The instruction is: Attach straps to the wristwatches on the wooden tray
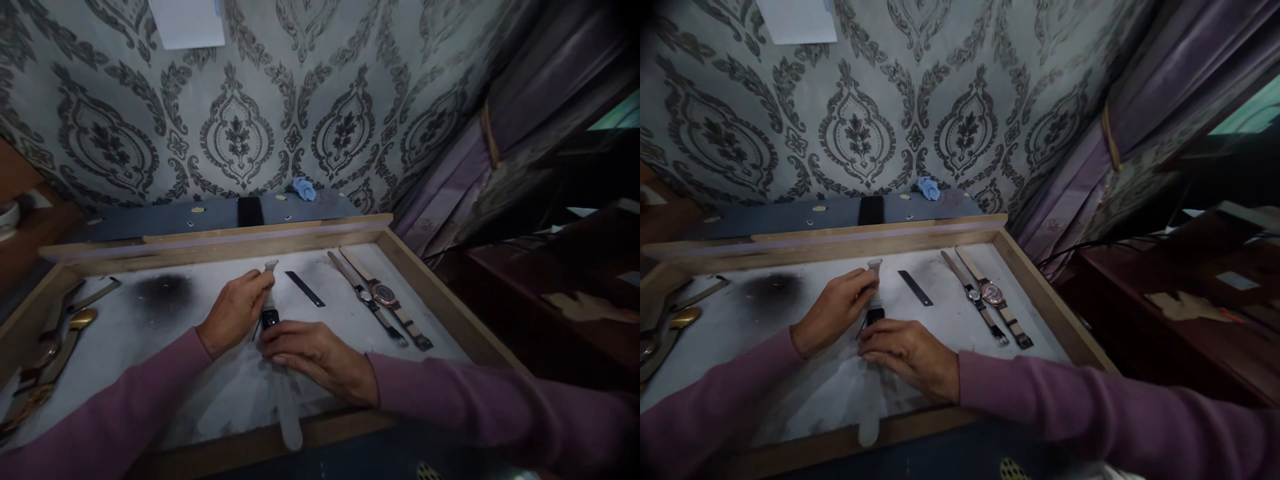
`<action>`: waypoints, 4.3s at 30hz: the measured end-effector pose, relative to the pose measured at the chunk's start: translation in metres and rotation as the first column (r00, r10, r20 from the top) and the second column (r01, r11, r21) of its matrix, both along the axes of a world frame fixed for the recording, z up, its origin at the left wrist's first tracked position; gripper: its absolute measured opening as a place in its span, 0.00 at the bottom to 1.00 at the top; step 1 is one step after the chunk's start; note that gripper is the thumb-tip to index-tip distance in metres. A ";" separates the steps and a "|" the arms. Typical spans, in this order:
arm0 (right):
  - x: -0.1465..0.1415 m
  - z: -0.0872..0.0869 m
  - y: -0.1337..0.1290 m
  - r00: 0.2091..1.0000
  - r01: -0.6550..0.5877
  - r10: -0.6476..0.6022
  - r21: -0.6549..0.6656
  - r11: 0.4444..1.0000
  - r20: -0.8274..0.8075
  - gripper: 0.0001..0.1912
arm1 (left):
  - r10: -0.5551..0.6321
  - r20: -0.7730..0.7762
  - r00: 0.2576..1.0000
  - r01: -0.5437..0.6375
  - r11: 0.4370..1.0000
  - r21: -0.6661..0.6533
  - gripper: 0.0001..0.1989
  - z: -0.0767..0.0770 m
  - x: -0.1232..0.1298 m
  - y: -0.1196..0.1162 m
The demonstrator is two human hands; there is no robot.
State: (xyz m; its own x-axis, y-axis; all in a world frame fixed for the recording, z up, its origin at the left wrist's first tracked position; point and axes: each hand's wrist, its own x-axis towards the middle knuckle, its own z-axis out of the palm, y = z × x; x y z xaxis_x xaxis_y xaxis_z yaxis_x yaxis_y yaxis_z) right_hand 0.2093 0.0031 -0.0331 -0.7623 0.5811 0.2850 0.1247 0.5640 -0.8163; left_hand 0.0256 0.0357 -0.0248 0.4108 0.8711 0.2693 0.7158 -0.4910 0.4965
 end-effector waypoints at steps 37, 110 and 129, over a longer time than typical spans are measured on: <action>-0.003 -0.002 0.028 0.984 0.156 -0.177 -0.338 0.928 -0.032 0.18 | -0.156 -0.332 0.931 0.111 0.982 -0.150 0.21 0.005 -0.013 -0.038; -0.010 0.012 0.045 0.855 0.094 -0.439 -0.748 0.656 -0.277 0.08 | -0.043 -0.293 0.955 0.043 0.999 -0.003 0.45 -0.032 -0.003 -0.034; 0.001 0.003 0.036 0.943 0.267 -0.332 -0.512 0.817 -0.039 0.10 | -0.045 -0.299 0.953 0.055 0.998 0.024 0.46 -0.034 -0.003 -0.034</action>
